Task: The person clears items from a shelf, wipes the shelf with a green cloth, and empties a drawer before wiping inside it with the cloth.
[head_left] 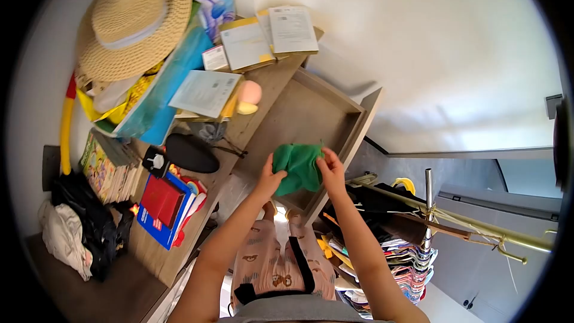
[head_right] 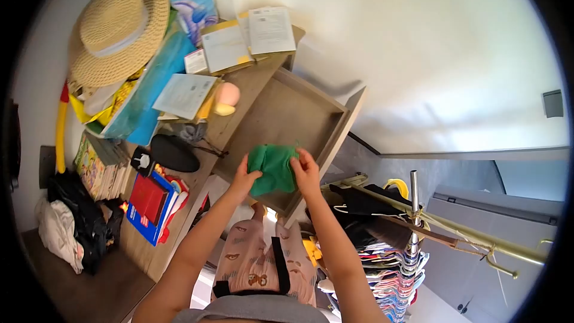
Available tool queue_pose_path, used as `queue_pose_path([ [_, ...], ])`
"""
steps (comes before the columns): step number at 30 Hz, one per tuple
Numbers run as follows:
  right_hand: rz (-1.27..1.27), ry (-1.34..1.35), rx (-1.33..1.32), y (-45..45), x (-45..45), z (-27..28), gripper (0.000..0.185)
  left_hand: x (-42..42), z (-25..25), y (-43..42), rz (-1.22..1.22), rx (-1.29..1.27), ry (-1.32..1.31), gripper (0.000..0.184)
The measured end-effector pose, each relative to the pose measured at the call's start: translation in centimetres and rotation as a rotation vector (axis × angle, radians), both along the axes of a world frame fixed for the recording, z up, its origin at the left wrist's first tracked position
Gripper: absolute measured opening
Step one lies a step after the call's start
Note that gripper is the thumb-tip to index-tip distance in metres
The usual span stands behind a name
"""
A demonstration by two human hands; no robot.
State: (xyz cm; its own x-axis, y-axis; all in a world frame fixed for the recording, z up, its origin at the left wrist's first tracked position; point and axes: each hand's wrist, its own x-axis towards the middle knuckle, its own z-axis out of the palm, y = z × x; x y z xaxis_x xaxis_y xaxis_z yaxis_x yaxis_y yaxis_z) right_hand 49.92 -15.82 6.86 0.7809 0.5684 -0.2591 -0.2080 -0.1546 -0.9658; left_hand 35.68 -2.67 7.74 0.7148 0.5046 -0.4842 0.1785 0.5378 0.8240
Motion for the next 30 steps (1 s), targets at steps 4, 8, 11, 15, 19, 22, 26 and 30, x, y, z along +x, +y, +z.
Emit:
queue_pose_path([
  [4, -0.011, -0.677, -0.365, -0.2, 7.5, -1.7, 0.045, 4.3, -7.0, 0.0, 0.07, 0.579, 0.385, 0.057],
  [8, -0.114, -1.111, -0.675, 0.0, 11.3, -5.0, 0.059, 7.3, -12.0, 0.4, -0.437, 1.288, 0.506, 0.057],
  [11, -0.156, -1.064, -0.685, 0.5, 13.4, -7.2, 0.067, 9.9, -15.8, 0.9, -0.678, 1.518, 0.317, 0.052],
  [15, -0.217, -0.91, -0.653, -0.1, 13.4, -7.9, 0.065, 11.7, -18.2, 3.4, -0.8, 1.609, 0.165, 0.052],
  [19, -0.19, -0.771, -0.679, 0.2, 13.3, -6.9, 0.064, 15.1, -18.7, 8.0, -0.8, 1.656, 0.256, 0.053],
  [22, -0.18, -0.784, -0.667, 0.1, 13.3, -7.0, 0.065, 19.5, -19.3, 11.1, -0.366, 1.653, 0.582, 0.054],
  [26, -0.172, -0.785, -0.672, 0.0, 13.5, -6.9, 0.067, 24.9, -21.0, 7.6, -0.018, 1.531, 0.913, 0.056],
  [30, -0.177, -0.782, -0.657, 0.0, 13.5, -6.8, 0.07, 25.2, -18.6, -1.8, -0.63, 1.576, 0.48, 0.059],
])
